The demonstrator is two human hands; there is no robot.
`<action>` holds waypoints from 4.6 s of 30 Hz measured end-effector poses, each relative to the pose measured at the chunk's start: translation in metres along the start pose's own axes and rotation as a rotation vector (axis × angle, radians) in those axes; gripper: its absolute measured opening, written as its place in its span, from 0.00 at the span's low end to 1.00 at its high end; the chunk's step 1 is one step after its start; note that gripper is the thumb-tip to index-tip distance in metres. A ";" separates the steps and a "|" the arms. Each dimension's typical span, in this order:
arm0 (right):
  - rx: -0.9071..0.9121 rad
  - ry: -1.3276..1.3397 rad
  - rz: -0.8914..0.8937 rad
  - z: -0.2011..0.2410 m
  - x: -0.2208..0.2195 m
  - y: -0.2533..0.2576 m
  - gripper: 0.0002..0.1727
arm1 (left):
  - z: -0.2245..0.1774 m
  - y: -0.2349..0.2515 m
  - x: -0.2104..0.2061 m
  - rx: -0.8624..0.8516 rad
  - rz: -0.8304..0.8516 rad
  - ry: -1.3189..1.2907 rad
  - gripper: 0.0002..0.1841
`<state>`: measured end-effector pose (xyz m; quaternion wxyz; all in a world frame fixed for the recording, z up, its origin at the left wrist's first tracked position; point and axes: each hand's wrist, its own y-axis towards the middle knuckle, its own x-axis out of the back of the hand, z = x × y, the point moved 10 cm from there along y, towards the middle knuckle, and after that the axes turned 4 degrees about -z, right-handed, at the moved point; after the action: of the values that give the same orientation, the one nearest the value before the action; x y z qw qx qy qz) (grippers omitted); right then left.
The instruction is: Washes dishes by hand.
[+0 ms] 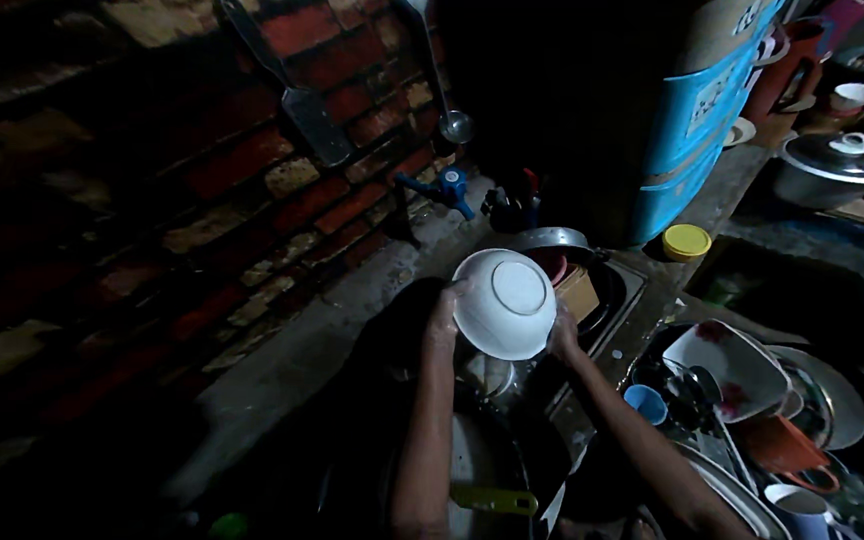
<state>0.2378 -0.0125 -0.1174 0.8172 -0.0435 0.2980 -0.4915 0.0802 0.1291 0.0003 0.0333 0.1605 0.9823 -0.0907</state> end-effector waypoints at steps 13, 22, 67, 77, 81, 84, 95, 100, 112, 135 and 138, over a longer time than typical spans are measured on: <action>-0.524 0.010 0.337 -0.006 -0.040 -0.003 0.11 | 0.042 -0.087 -0.067 -0.206 0.806 1.105 0.33; -0.295 -0.248 0.223 -0.007 -0.024 -0.014 0.19 | 0.029 -0.022 -0.047 -0.157 0.389 0.847 0.25; 0.044 -0.133 0.078 0.025 0.009 0.001 0.27 | 0.047 -0.045 -0.061 -0.145 0.790 0.764 0.15; 0.131 -0.108 0.128 0.036 -0.002 -0.014 0.27 | 0.069 -0.072 -0.087 -0.398 0.801 1.224 0.18; 0.161 -0.144 0.123 0.041 0.011 -0.017 0.25 | 0.070 -0.039 -0.045 -0.321 0.538 1.572 0.22; 0.135 -0.162 0.150 0.031 0.007 -0.026 0.23 | 0.043 -0.007 -0.044 -0.454 0.295 1.521 0.24; 0.119 -0.112 0.187 0.045 0.009 -0.022 0.28 | 0.066 -0.079 -0.103 -0.572 0.754 0.953 0.21; 0.271 -0.071 0.089 0.102 0.069 -0.036 0.27 | 0.053 -0.061 -0.117 -0.736 0.646 1.371 0.18; 0.434 -0.122 -0.406 0.183 0.359 -0.068 0.25 | 0.175 -0.230 -0.346 -0.830 1.095 1.233 0.16; 0.284 0.088 -0.620 0.121 0.520 -0.088 0.28 | 0.308 -0.336 -0.400 -0.739 1.420 1.295 0.24; 0.238 0.020 -0.518 0.123 0.507 -0.090 0.25 | 0.292 -0.272 -0.418 -0.999 1.149 1.136 0.22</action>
<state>0.4047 -0.5059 -0.2093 0.6608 -0.0173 0.2250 -0.7159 0.3984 -0.3090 -0.2008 -0.3452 0.6065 0.5473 0.4620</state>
